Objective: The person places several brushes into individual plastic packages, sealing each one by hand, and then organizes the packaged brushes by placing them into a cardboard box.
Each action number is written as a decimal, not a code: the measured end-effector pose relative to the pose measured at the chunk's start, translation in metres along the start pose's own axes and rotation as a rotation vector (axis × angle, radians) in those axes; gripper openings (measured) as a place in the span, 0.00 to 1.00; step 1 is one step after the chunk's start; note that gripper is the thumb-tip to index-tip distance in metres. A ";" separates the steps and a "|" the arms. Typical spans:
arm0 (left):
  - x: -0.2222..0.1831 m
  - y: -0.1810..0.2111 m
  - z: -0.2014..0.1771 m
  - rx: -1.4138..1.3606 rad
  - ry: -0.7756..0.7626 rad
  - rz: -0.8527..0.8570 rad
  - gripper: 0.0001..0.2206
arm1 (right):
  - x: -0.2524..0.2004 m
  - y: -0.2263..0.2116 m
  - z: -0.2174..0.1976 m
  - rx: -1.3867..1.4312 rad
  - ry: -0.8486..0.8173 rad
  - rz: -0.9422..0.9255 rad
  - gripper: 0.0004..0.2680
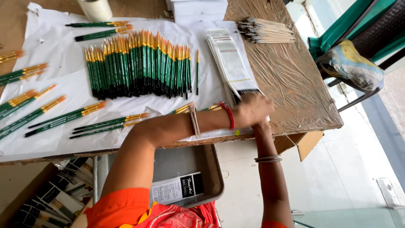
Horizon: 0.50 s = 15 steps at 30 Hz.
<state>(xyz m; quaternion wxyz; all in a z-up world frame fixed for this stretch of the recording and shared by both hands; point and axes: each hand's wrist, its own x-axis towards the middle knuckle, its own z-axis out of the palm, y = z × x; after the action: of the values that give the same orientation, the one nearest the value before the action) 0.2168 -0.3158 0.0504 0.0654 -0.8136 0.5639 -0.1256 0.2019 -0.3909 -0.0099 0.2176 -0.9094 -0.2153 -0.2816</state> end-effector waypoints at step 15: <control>-0.208 -0.049 -0.199 -0.901 0.812 -0.049 0.21 | 0.015 -0.199 -0.078 1.806 0.266 0.123 0.29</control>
<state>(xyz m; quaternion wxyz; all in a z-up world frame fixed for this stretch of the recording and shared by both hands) 0.1363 -0.0970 0.2262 -0.5087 -0.6611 0.5226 -0.1761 0.0782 -0.2655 0.1119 0.8837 -0.3638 -0.2783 -0.0965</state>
